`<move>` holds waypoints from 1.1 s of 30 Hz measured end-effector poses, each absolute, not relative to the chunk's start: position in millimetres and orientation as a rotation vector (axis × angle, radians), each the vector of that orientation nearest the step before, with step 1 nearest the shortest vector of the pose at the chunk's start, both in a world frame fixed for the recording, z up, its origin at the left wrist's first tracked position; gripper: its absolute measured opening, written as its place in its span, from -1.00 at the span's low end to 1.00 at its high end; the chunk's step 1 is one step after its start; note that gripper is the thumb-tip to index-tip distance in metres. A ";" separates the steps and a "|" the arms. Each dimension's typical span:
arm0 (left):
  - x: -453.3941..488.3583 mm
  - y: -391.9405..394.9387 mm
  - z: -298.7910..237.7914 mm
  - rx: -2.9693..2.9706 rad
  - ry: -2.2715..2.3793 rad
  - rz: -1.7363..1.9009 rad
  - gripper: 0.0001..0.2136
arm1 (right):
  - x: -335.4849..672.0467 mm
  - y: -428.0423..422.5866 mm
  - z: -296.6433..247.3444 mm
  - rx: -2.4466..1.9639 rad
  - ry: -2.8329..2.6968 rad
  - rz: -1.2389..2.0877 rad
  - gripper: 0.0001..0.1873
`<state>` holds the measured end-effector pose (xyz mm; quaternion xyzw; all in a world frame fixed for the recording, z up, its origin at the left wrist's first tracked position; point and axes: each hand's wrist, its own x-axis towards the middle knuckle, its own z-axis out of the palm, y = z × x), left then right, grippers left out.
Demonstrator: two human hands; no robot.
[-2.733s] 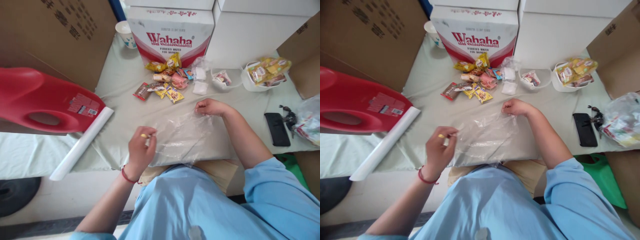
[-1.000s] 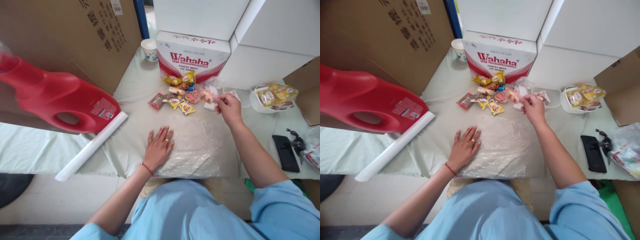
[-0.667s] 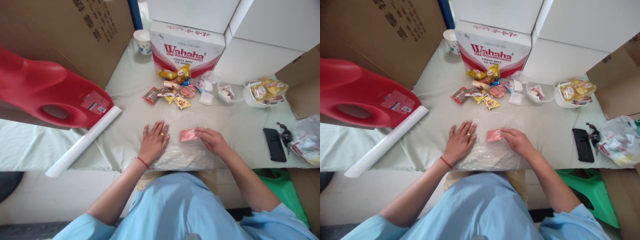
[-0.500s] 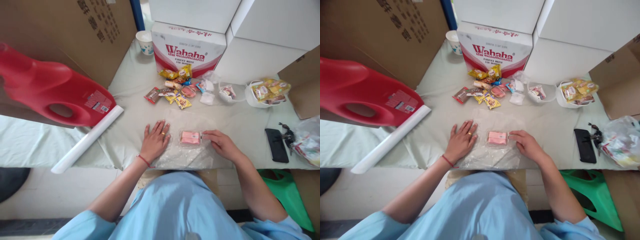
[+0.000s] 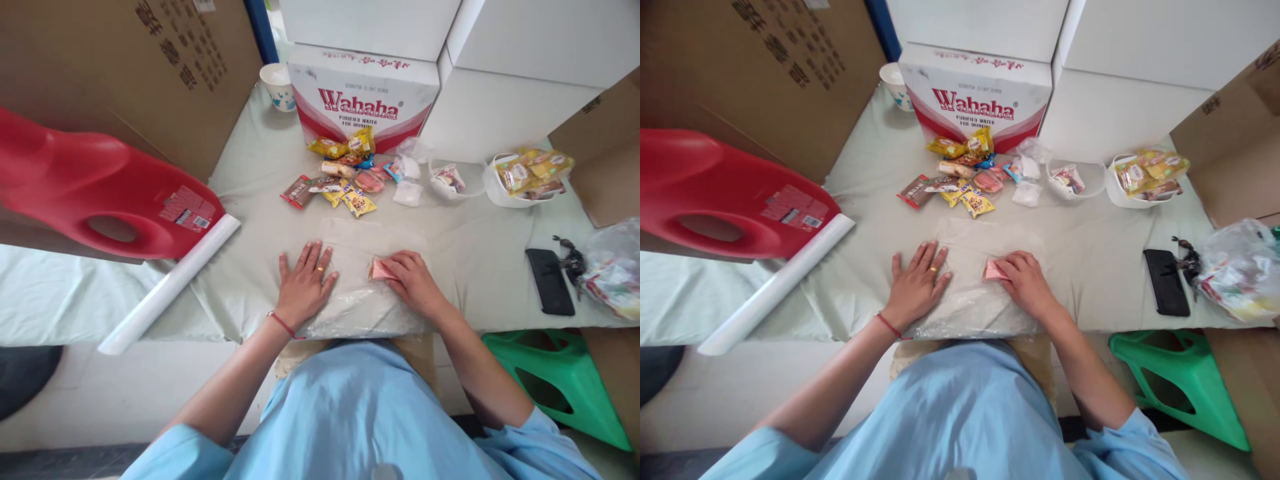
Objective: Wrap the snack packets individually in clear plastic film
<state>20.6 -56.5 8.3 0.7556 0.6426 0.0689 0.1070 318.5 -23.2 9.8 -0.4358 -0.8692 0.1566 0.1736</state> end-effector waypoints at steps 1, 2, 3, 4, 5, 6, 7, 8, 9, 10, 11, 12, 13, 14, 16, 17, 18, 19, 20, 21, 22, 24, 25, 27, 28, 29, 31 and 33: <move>20.5 -56.8 7.9 2.222 1.896 0.206 -0.42 | 326.4 -21.3 11.3 -1.239 -2.436 0.432 -0.52; 20.5 -56.9 7.5 2.221 1.899 0.209 -0.42 | 332.9 -19.5 13.9 -1.249 -2.404 0.415 -0.54; 20.4 -57.0 7.3 2.221 1.900 0.210 -0.42 | 337.2 -17.7 17.4 -1.264 -2.368 0.392 -0.56; 20.5 -57.0 7.2 2.221 1.900 0.210 -0.42 | 338.9 -16.1 21.6 -1.279 -2.331 0.370 -0.56; 20.6 -56.9 7.3 2.221 1.899 0.209 -0.42 | 337.7 -14.7 26.1 -1.287 -2.299 0.352 -0.57; 20.7 -56.8 7.5 2.222 1.898 0.207 -0.42 | 333.7 -13.5 30.5 -1.283 -2.276 0.346 -0.57; 20.8 -56.6 7.8 2.222 1.896 0.205 -0.42 | 327.2 -12.5 34.3 -1.262 -2.269 0.353 -0.56; 20.9 -56.5 8.2 2.222 1.893 0.202 -0.42 | 318.8 -11.9 36.9 -1.229 -2.274 0.373 -0.55; 21.0 -56.5 8.6 2.220 1.891 0.199 -0.42 | 309.3 -11.6 38.1 -1.194 -2.290 0.402 -0.55; 21.1 -56.5 8.9 2.219 1.889 0.197 -0.42 | 299.5 -11.6 37.8 -1.163 -2.316 0.437 -0.55; 21.0 -56.5 9.1 2.219 1.887 0.197 -0.42 | 290.2 -11.7 35.9 -1.141 -2.351 0.471 -0.55; 21.0 -56.7 9.2 2.220 1.887 0.201 -0.42 | 282.4 -11.9 32.9 -1.134 -2.392 0.499 -0.55; 20.9 -57.0 9.2 2.221 1.889 0.207 -0.42 | 276.6 -11.8 29.3 -1.140 -2.433 0.520 -0.55; 20.7 -57.4 9.2 2.223 1.891 0.215 -0.42 | 273.4 -11.0 25.8 -1.143 -2.478 0.540 -0.54; 20.3 -58.2 8.9 2.230 1.891 0.233 -0.42 | 274.5 -5.3 21.8 -1.093 -2.566 0.606 -0.50; 20.1 -58.6 8.7 2.234 1.888 0.239 -0.43 | 278.0 0.6 22.0 -1.050 -2.593 0.650 -0.51; 19.9 -59.0 8.4 2.237 1.885 0.243 -0.43 | 282.4 9.0 23.7 -1.022 -2.598 0.684 -0.53; 19.8 -59.2 8.1 2.239 1.882 0.246 -0.43 | 286.7 20.1 26.5 -1.033 -2.581 0.696 -0.57; 19.7 -59.3 7.8 2.238 1.883 0.247 -0.43 | 290.2 33.7 30.1 -1.095 -2.547 0.676 -0.59; 19.7 -59.3 7.4 2.234 1.889 0.246 -0.43 | 291.9 49.2 33.6 -1.204 -2.499 0.626 -0.59; 19.8 -59.2 7.1 2.229 1.897 0.244 -0.43 | 291.5 66.2 36.7 -1.333 -2.446 0.554 -0.58; 20.0 -58.9 6.6 2.225 1.907 0.236 -0.43 | 284.2 100.9 39.7 -1.544 -2.365 0.407 -0.52; 20.1 -58.8 6.6 2.225 1.911 0.233 -0.43 | 278.0 117.2 39.2 -1.597 -2.348 0.353 -0.45; 20.2 -58.8 7.0 2.232 1.912 0.230 -0.43 | 264.1 144.6 35.0 -1.613 -2.357 0.288 -0.34; 20.2 -58.9 7.3 2.235 1.913 0.232 -0.43 | 258.3 155.2 31.9 -1.590 -2.375 0.275 -0.33; 20.1 -59.1 7.6 2.238 1.915 0.236 -0.43 | 254.1 163.7 28.8 -1.565 -2.385 0.274 -0.37; 19.8 -59.5 8.0 2.242 1.915 0.246 -0.44 | 252.8 174.7 23.4 -1.537 -2.343 0.299 -0.52; 19.6 -59.7 8.1 2.239 1.913 0.259 -0.44 | 261.5 177.2 21.6 -1.533 -2.187 0.354 -0.64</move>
